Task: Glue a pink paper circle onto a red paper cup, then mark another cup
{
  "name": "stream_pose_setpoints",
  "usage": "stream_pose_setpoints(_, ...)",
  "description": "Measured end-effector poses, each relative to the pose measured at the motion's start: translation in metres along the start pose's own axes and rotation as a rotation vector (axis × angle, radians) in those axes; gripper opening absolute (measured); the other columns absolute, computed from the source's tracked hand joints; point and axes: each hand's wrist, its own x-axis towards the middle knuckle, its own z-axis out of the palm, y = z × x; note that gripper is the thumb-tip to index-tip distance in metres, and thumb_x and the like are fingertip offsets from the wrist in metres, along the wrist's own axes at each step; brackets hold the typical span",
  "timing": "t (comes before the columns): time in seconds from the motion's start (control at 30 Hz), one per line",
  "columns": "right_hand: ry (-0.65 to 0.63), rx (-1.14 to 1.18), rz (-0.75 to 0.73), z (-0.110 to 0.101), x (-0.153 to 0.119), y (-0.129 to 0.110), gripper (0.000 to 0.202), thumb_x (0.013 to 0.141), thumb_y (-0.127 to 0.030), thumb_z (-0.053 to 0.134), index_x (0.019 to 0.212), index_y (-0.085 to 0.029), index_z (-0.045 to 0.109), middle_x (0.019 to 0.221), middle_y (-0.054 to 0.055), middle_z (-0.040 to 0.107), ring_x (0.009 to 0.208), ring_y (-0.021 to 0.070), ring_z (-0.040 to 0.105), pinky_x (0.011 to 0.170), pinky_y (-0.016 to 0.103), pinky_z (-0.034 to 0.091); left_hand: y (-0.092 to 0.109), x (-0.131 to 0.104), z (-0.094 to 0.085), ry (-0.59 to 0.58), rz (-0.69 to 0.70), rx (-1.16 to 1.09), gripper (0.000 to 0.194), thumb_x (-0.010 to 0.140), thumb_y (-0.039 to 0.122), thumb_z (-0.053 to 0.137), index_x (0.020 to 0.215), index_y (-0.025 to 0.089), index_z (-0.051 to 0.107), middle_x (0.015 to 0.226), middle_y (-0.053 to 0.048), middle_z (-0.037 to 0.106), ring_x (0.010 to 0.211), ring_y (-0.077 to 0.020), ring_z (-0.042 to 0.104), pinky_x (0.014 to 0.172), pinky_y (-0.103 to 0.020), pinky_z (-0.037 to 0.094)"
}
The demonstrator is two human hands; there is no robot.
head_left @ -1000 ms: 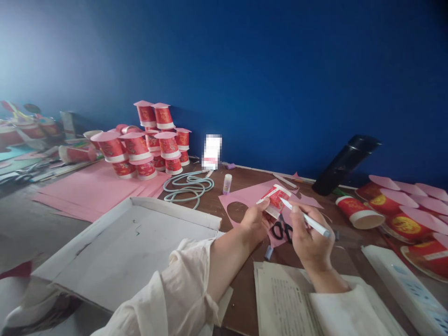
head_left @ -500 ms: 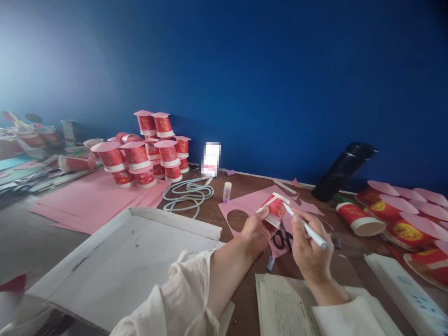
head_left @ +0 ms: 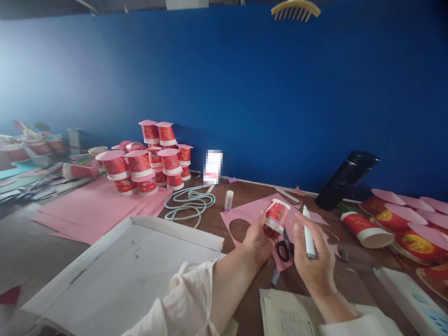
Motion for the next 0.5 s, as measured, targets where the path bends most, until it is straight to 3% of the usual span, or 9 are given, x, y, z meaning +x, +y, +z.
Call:
stream_pose_setpoints(0.23,-0.001,0.037,0.097,0.004,0.001,-0.005,0.04,0.09,-0.038,0.06,0.125,-0.019,0.059,0.12,0.013,0.068,0.109,0.0249,0.066,0.095,0.042,0.053,0.002,-0.001,0.004,0.006,0.016,-0.085,0.026,0.089,0.036,0.061,0.089,0.011,0.069,0.091,-0.011,0.071,0.077,-0.015,0.067,0.072,-0.023,0.054)
stream_pose_setpoints(0.5,-0.012,0.121,0.39,0.019,0.016,0.006,0.048,0.091,-0.053,0.051,0.124,-0.019,0.059,0.119,0.014,0.067,0.108,0.0264,0.065,0.093,0.046,0.052,0.003,-0.001,0.006,0.017,0.029,-0.082,0.027,0.09,0.035,0.061,0.092,0.009,0.067,0.092,-0.011,0.071,0.074,-0.0148,0.067,0.066,-0.023,0.055)
